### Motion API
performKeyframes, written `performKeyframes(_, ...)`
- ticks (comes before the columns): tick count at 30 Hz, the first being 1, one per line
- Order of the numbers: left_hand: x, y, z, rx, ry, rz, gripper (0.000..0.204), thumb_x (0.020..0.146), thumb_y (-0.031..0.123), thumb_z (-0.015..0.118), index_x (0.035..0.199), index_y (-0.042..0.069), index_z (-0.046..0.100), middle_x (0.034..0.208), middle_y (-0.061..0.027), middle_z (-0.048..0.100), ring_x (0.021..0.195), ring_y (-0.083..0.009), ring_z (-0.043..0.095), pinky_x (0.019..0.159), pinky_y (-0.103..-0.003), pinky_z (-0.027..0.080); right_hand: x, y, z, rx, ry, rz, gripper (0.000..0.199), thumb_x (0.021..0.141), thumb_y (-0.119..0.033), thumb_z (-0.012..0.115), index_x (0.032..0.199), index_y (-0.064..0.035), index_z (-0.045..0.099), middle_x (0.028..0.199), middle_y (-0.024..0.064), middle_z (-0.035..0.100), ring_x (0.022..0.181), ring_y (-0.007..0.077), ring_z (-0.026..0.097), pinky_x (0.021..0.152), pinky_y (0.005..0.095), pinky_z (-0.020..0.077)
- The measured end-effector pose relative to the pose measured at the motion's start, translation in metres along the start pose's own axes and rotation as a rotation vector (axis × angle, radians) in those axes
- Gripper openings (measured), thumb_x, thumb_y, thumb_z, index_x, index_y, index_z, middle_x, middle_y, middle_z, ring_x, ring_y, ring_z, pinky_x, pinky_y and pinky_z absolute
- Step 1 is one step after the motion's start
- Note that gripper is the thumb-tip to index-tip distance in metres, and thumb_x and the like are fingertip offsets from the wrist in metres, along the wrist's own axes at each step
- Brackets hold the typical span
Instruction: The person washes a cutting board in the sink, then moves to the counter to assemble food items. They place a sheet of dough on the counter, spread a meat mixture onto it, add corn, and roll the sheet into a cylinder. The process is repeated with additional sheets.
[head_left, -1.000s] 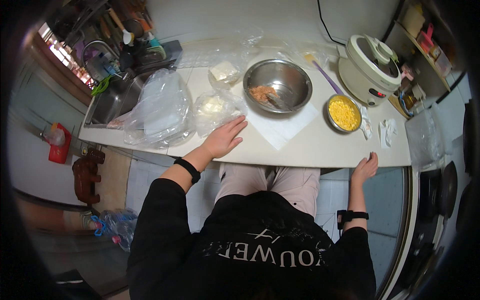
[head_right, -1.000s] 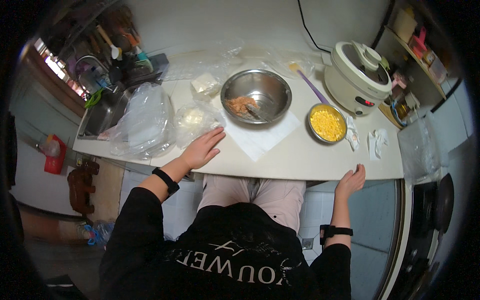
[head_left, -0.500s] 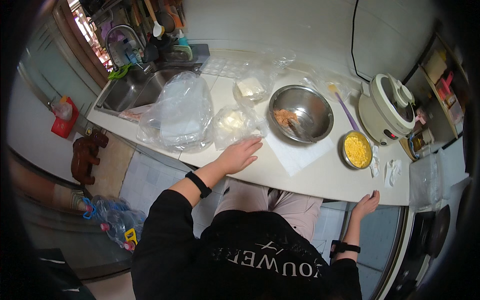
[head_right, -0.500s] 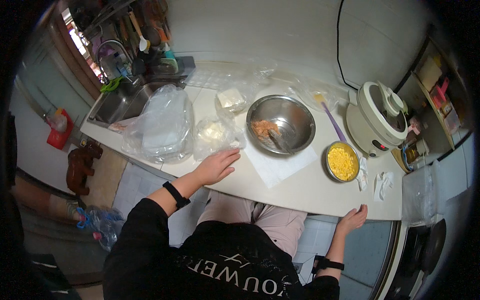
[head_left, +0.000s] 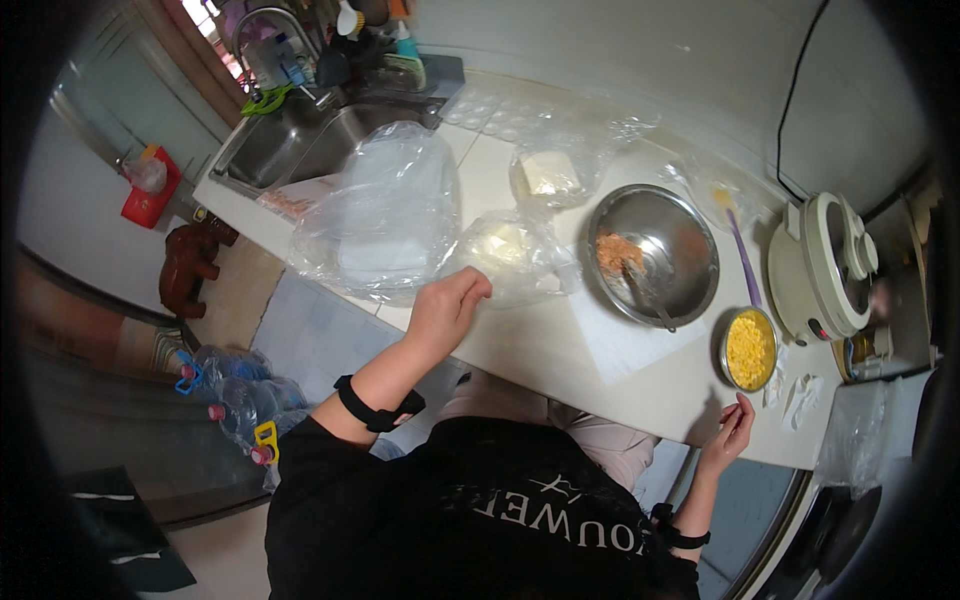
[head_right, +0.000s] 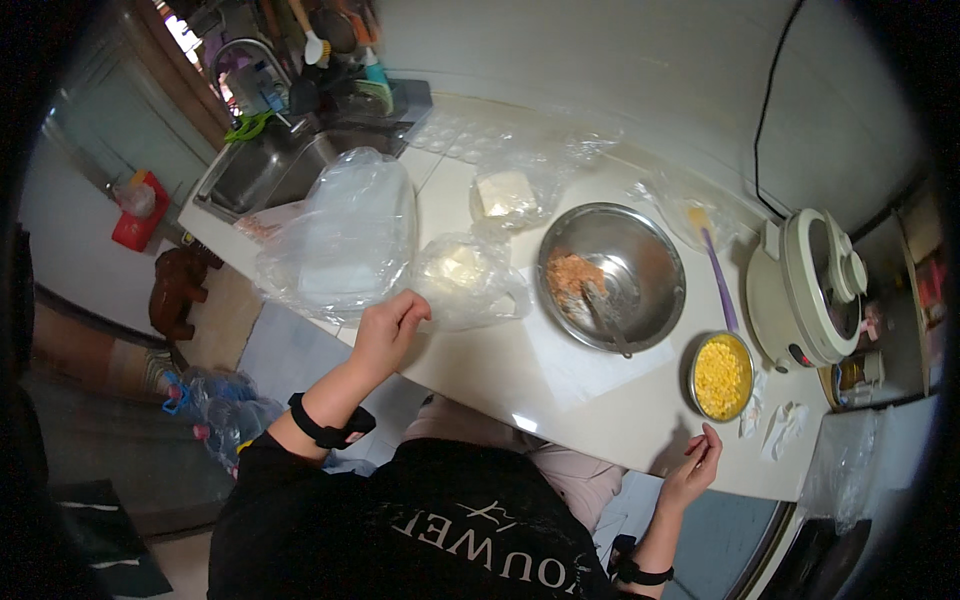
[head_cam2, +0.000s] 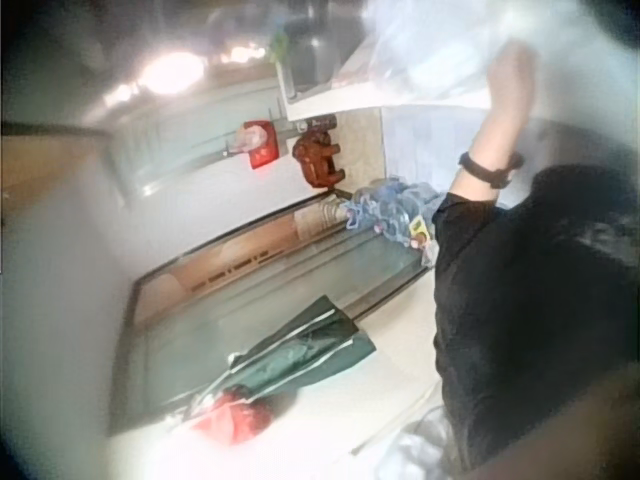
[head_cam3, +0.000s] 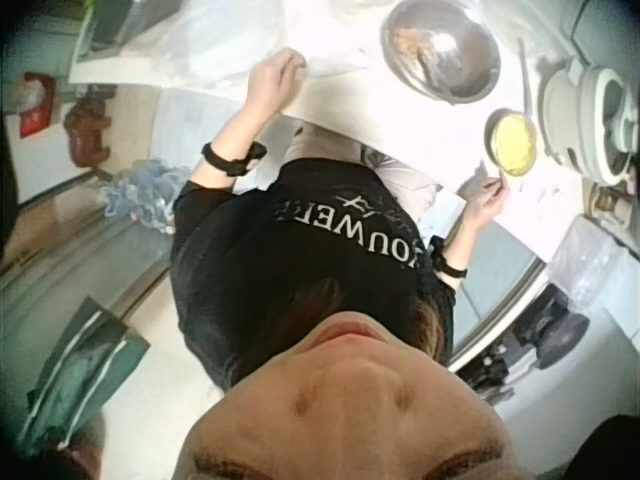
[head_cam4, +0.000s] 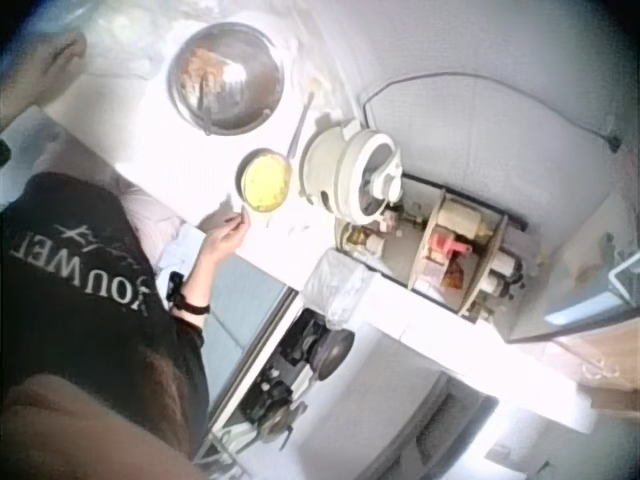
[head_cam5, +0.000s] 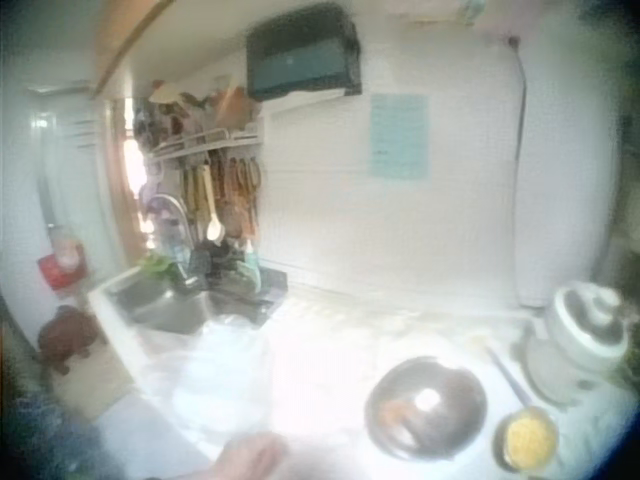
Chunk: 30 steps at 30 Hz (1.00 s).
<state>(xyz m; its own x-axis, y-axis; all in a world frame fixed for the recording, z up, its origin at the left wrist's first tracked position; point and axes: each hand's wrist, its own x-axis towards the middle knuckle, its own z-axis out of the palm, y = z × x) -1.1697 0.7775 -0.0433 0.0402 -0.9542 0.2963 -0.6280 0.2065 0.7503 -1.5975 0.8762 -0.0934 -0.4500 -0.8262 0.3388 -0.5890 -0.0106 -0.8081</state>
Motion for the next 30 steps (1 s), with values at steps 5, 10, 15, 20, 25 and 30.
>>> performKeyframes(5,0.001,-0.003,-0.013,0.123,0.058,0.013,0.020,0.087,0.016,0.057,0.071,0.003,0.055,0.060,-0.0142,0.053,0.054,-0.0323,0.053,0.049,-0.036,0.040,0.008,-0.038,0.035,-0.015,-0.178,-0.001,0.023,0.096,-0.013,0.043,0.107,0.0006,0.058,0.066,0.0007,0.047,0.059,0.0075,0.042,0.054,0.0216,0.0352)
performKeyframes(10,-0.010,-0.007,-0.034,0.062,0.115,-0.097,0.025,0.086,0.016,0.056,0.067,0.001,0.054,0.058,-0.0153,0.050,0.052,-0.0313,0.051,0.048,-0.036,0.039,0.003,-0.050,0.049,-0.016,-0.252,-0.054,0.022,0.095,-0.013,0.046,0.103,0.0011,0.060,0.073,0.0042,0.055,0.063,0.0089,0.049,0.058,0.0226,0.0405)
performKeyframes(15,-0.009,-0.004,-0.032,-0.273,-0.192,-0.033,0.007,0.084,0.004,0.050,0.085,0.001,0.056,0.082,-0.0137,0.060,0.075,-0.0259,0.059,0.065,-0.034,0.047,0.001,-0.074,0.059,-0.010,-0.260,-0.117,0.021,0.092,-0.010,0.049,0.104,0.0040,0.058,0.083,0.0106,0.060,0.075,0.0153,0.057,0.070,0.0266,0.0455)
performKeyframes(20,0.014,0.025,0.017,-0.638,-0.747,0.065,0.038,0.086,0.005,0.048,0.124,0.006,0.041,0.136,-0.0076,0.040,0.120,-0.0178,0.043,0.098,-0.034,0.036,0.015,-0.128,0.075,-0.101,-0.397,-0.580,0.045,0.091,-0.026,0.051,0.128,-0.0006,0.046,0.126,0.0209,0.050,0.113,0.0343,0.050,0.096,0.0422,0.0379)
performKeyframes(25,0.036,0.078,0.045,-0.874,-1.149,-0.081,0.041,0.091,0.009,0.048,0.131,0.004,0.040,0.130,-0.0108,0.048,0.117,-0.0172,0.048,0.094,-0.031,0.040,0.012,-0.152,0.106,-0.187,-0.557,-0.909,0.067,0.084,-0.034,0.057,0.138,-0.0039,0.031,0.142,0.0196,0.032,0.130,0.0374,0.032,0.106,0.0573,0.0191)
performKeyframes(30,0.135,0.065,0.026,-0.802,-0.676,0.043,0.026,0.088,0.006,0.048,0.113,0.001,0.055,0.097,-0.0102,0.066,0.080,-0.0135,0.063,0.070,-0.025,0.050,0.019,-0.115,0.092,-0.353,-0.545,-0.714,0.066,0.080,-0.023,0.062,0.136,-0.0029,0.033,0.140,0.0203,0.034,0.129,0.0381,0.033,0.106,0.0564,0.0187)
